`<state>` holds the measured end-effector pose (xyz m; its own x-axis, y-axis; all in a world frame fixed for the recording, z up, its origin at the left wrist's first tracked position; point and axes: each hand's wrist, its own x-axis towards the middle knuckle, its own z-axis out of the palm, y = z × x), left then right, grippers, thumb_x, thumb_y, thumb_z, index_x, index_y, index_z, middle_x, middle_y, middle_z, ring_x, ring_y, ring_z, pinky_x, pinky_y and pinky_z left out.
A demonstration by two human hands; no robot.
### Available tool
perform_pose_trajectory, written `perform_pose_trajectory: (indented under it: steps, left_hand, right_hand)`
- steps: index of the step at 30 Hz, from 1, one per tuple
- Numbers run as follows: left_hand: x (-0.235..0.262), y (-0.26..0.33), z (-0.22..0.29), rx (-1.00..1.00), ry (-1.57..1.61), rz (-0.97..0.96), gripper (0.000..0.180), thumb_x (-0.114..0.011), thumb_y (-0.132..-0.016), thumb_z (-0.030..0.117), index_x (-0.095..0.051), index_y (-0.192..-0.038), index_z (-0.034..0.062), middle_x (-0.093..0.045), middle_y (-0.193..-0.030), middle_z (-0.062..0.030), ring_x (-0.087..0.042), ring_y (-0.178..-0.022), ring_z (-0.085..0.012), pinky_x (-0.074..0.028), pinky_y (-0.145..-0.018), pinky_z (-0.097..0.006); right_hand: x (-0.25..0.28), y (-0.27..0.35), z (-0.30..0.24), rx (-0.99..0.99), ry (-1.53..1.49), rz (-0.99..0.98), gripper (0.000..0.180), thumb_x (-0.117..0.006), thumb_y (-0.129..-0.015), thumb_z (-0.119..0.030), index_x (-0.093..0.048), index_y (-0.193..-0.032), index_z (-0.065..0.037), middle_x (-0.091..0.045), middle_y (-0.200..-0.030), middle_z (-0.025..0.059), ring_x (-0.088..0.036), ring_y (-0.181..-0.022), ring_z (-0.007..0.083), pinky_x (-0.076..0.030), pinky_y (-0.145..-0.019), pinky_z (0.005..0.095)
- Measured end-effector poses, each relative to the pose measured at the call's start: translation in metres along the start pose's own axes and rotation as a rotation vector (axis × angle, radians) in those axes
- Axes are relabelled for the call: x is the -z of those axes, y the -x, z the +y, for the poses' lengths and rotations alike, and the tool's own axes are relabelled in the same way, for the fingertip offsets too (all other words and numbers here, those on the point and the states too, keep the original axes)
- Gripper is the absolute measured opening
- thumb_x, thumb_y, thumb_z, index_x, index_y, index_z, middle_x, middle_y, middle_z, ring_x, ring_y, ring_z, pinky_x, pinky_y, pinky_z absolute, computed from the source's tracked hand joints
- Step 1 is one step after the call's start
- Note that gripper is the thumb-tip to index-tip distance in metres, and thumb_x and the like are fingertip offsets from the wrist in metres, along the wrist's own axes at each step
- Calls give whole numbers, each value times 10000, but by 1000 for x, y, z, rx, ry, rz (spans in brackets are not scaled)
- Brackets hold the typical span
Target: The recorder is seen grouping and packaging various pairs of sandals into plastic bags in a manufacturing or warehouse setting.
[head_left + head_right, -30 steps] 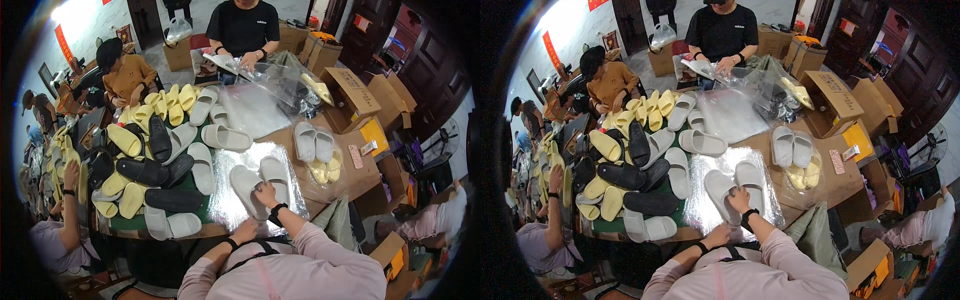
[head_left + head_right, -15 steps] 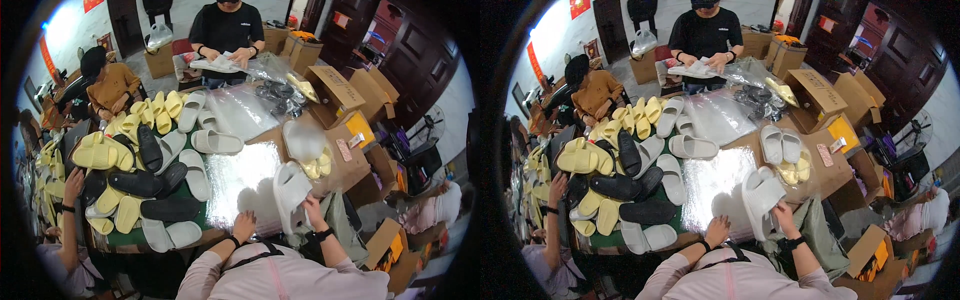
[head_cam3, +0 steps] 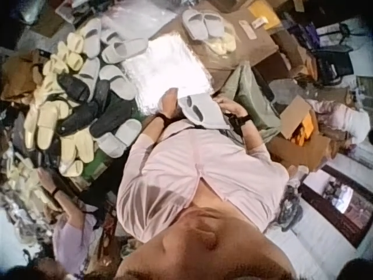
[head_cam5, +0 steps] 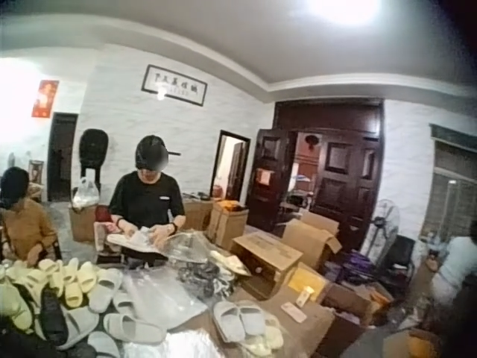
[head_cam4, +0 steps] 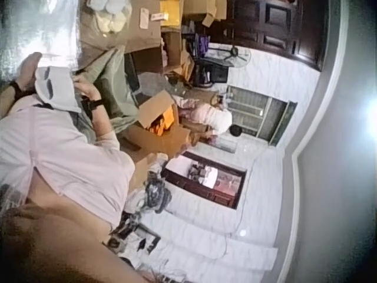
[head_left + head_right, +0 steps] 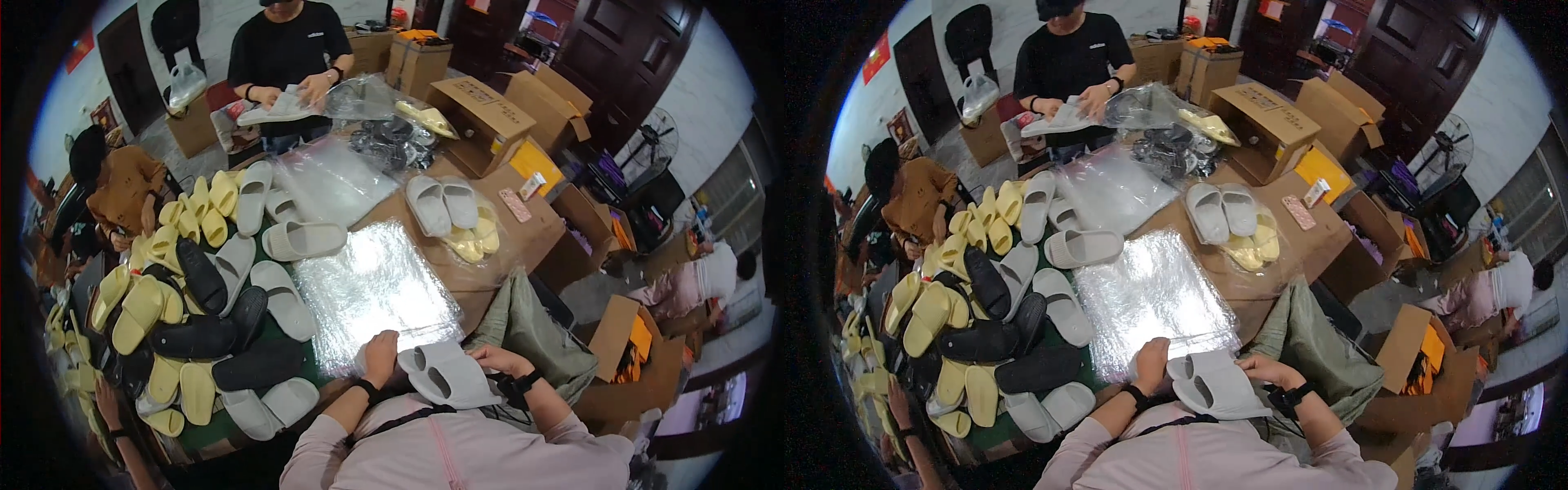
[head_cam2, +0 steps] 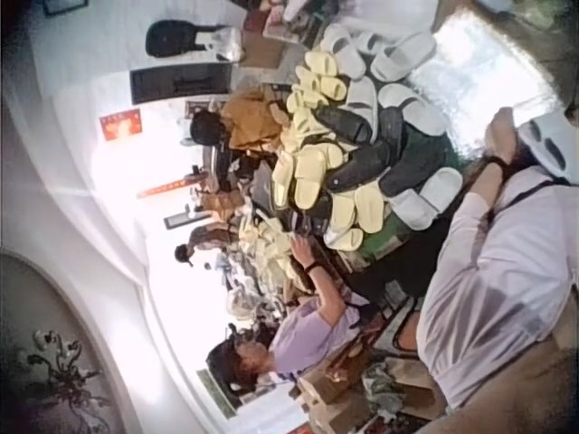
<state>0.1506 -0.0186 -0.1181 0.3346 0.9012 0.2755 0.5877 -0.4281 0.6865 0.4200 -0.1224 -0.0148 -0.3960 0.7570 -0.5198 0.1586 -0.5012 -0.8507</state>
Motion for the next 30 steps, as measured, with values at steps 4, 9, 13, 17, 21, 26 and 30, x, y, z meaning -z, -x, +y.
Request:
perform_pose_trajectory:
  steps: [4, 9, 13, 17, 21, 26, 30]
  left_hand:
    - [3, -9, 6, 97, 221, 97, 157, -551, -861, 136, -634, -858, 2, -638, -868, -144, -582, -791, -324, -461, -719, -396]
    - [10, -3, 19, 20, 281, -3, 180, -513, -877, 112, -629, -963, 6, -636, -947, -167, -580, -875, -346, -461, -784, -396]
    - [8, 3, 26, 0, 304, -49, 223, -490, -877, 92, -610, -1044, 7, -627, -980, -188, -569, -930, -367, -451, -840, -408]
    - [13, -7, 24, 320, 515, -55, 295, -433, -940, 181, -603, -1085, -12, -624, -1043, -197, -585, -984, -325, -447, -862, -355]
    - [11, -12, 3, 545, 954, 28, 355, -431, -958, 249, -601, -1099, -28, -651, -1025, -161, -611, -948, -202, -452, -843, -299]
    - [26, -12, -1, 520, 585, -23, 330, -454, -957, 229, -606, -1104, -24, -645, -1047, -129, -586, -990, -196, -436, -882, -299]
    - [28, -13, 20, 441, 649, 37, 318, -457, -957, 212, -596, -1109, -30, -642, -1052, -144, -595, -970, -184, -440, -870, -289]
  right_hand:
    - [-8, 2, 6, 46, -63, 11, 190, -592, -823, -109, -662, -922, 37, -608, -1042, 12, -514, -991, 126, -362, -931, 275]
    - [-4, -12, 29, 35, -48, 370, 185, -575, -813, -48, -642, -963, 38, -588, -1041, 23, -521, -964, 154, -397, -869, 278]
    - [7, -21, 28, 124, 455, 449, 204, -514, -774, 18, -636, -937, 12, -567, -1056, 98, -512, -1002, 222, -405, -840, 291]
    - [1, -29, 18, 301, 409, 465, 134, -515, -788, -8, -604, -879, 33, -541, -934, 99, -518, -885, 208, -406, -778, 282]
    - [6, -35, 19, 261, 360, 451, 131, -536, -833, -53, -608, -884, 44, -545, -846, 71, -520, -794, 152, -407, -720, 249]
    - [3, -25, -14, 264, 108, 359, 165, -555, -855, -71, -626, -966, 28, -577, -806, 28, -510, -752, 97, -404, -688, 238]
    - [9, -48, -4, 276, 313, 288, 165, -567, -850, -66, -631, -961, 37, -615, -898, 38, -544, -845, 90, -426, -731, 259]
